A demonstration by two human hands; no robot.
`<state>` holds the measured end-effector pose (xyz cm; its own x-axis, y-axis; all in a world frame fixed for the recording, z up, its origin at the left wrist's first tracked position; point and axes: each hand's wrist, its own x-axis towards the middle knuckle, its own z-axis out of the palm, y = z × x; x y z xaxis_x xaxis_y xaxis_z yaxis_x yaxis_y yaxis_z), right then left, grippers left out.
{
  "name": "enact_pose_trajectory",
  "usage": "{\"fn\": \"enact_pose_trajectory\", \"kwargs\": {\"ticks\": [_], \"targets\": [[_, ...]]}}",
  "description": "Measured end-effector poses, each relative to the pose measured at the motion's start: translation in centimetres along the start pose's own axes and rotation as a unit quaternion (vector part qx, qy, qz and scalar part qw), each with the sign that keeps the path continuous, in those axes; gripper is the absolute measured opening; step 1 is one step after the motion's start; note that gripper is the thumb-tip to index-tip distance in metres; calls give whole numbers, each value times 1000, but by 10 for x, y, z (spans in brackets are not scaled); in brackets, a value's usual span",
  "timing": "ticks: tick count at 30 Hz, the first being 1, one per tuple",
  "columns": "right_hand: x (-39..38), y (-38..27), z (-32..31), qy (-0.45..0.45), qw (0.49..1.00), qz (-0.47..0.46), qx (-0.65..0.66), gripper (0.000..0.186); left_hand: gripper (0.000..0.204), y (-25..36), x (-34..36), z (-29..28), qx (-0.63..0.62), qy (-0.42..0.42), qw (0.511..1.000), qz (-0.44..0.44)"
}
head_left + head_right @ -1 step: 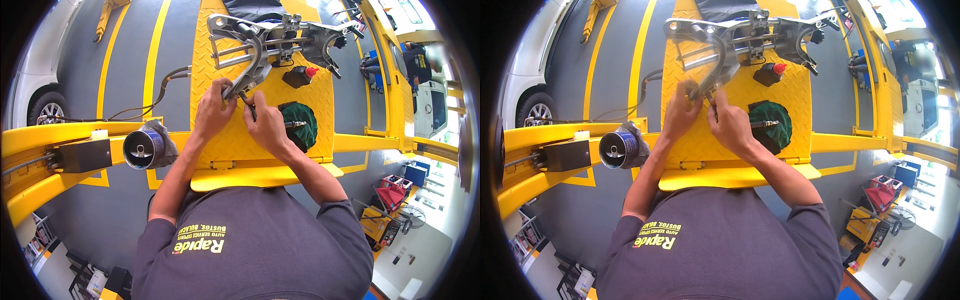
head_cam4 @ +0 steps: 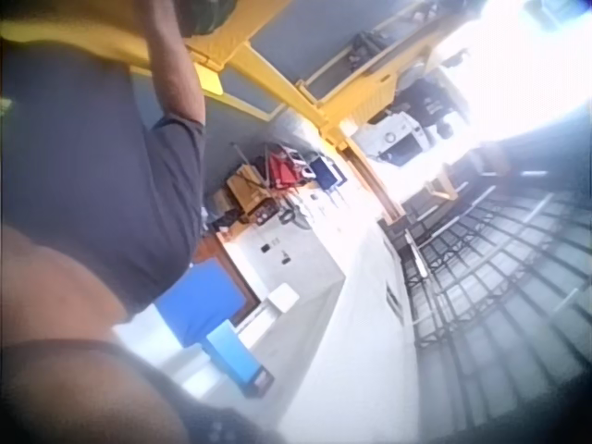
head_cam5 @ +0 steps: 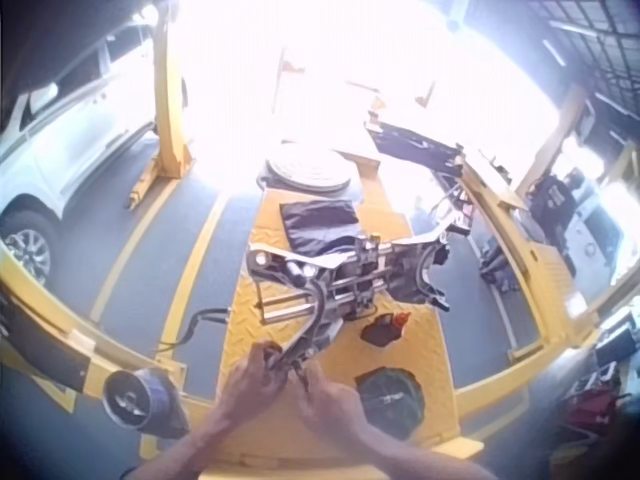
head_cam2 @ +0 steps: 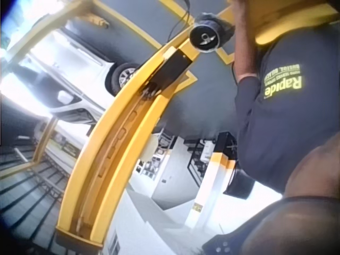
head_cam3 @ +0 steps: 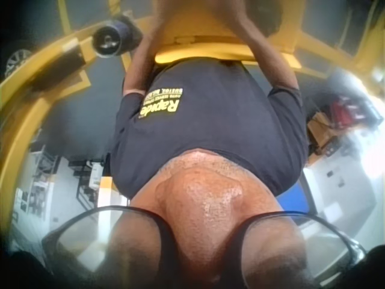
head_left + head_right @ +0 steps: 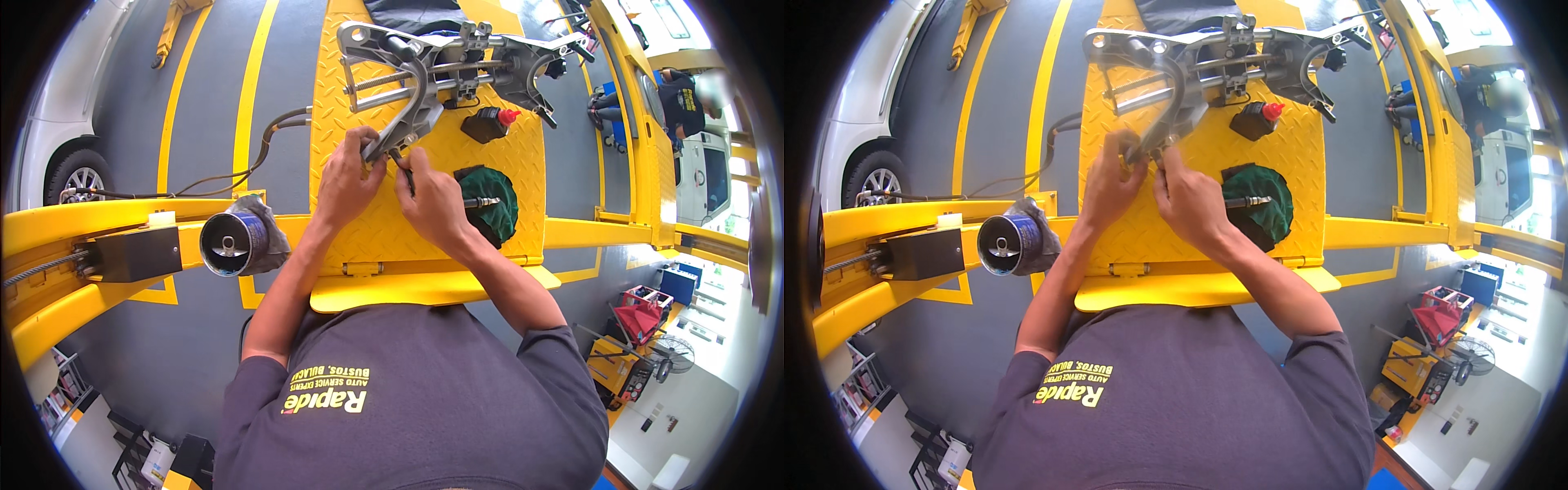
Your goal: The person applies lubricant from a bottle to a metal pin, inserts the pin into a wheel alignment clamp, and uses a hex key to tighten the assembly while wiping it with a cloth.
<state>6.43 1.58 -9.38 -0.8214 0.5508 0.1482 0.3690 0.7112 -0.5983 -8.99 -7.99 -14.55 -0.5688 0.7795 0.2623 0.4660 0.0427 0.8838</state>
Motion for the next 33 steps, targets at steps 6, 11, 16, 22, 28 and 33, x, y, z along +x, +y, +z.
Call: {"fn": "enact_pose_trajectory", "kwargs": {"ticks": [6, 11, 16, 22, 28, 33], "targets": [[11, 0, 1, -13, 989, -70, -129, 17, 42, -3, 2, 0, -11, 4, 1000, 12], [13, 9, 4, -9, 981, -89, -173, 21, 41, 5, 2, 1, 1, 13, 1000, 21], [9, -2, -3, -16, 980, -92, -176, 19, 43, -1, 1, -1, -4, 1, 1000, 6], [17, 4, 5, -18, 977, -77, -198, 17, 43, 4, 1, -1, -12, -5, 1000, -3], [6, -8, -6, -26, 993, -18, -117, 15, 43, 2, 1, 0, 11, 13, 999, 30], [20, 4, 6, -8, 999, -6, -32, 19, 43, 0, 2, 0, -3, 4, 1000, 16]]}}
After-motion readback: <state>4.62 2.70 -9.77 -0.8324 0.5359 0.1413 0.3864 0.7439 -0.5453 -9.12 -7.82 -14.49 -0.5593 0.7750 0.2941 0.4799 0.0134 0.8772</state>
